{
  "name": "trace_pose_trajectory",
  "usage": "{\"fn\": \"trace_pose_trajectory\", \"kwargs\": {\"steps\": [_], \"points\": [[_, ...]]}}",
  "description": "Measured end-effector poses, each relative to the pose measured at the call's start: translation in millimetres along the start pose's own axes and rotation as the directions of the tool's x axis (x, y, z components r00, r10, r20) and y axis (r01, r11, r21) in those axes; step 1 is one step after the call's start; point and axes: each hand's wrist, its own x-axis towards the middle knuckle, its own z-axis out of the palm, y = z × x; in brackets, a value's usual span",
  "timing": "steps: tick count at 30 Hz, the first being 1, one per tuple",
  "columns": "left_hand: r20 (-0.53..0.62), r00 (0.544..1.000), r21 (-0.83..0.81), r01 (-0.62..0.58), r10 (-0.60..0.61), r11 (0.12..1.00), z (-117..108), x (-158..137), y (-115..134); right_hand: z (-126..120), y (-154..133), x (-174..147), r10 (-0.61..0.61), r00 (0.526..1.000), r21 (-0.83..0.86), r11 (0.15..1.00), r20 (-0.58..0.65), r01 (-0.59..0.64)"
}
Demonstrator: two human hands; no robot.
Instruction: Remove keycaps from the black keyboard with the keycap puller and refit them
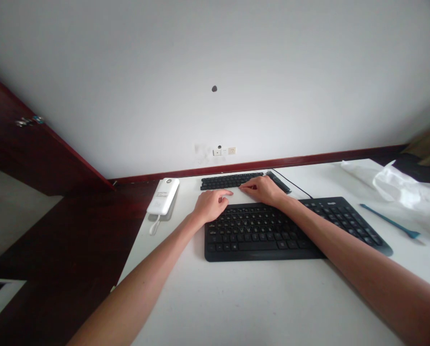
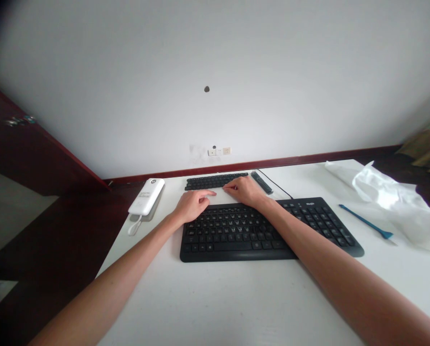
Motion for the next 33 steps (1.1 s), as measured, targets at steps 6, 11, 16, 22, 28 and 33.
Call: {"fn": "trace_pose_trajectory", "kwargs": {"steps": [6, 11, 16, 22, 28, 33], "points": [[0.01, 1.0, 0.0, 0.009, -0.009, 1.0, -2, 0, 3, 2, 3, -1, -0.066, 0.998, 0.027, 0.997, -0.008, 0.066], [0.015, 1.0, 0.002, 0.003, -0.003, 1.0, -3, -1, 3, -3, -4, 0, -0.054, 0.998, 0.007, 0.999, 0.011, 0.054], [0.004, 1.0, 0.015, 0.006, -0.006, 1.0, -2, 0, 1, -39, -30, -5, -0.075, 0.988, -0.092, 0.992, 0.135, 0.087], [0.035, 0.999, 0.009, 0.02, -0.02, 1.0, -3, 0, 0, -77, -52, -26, 0.141, 0.862, -0.171, 0.983, 0.488, -0.065], [0.035, 0.999, 0.001, 0.027, -0.027, 1.0, -3, 0, 0, -77, -61, -34, 0.19, 0.774, -0.233, 0.971, 0.604, -0.057], [0.029, 1.0, 0.001, 0.011, -0.011, 1.0, -3, 0, -2, -78, -65, -35, 0.233, 0.743, -0.221, 0.968, 0.627, -0.117]]}}
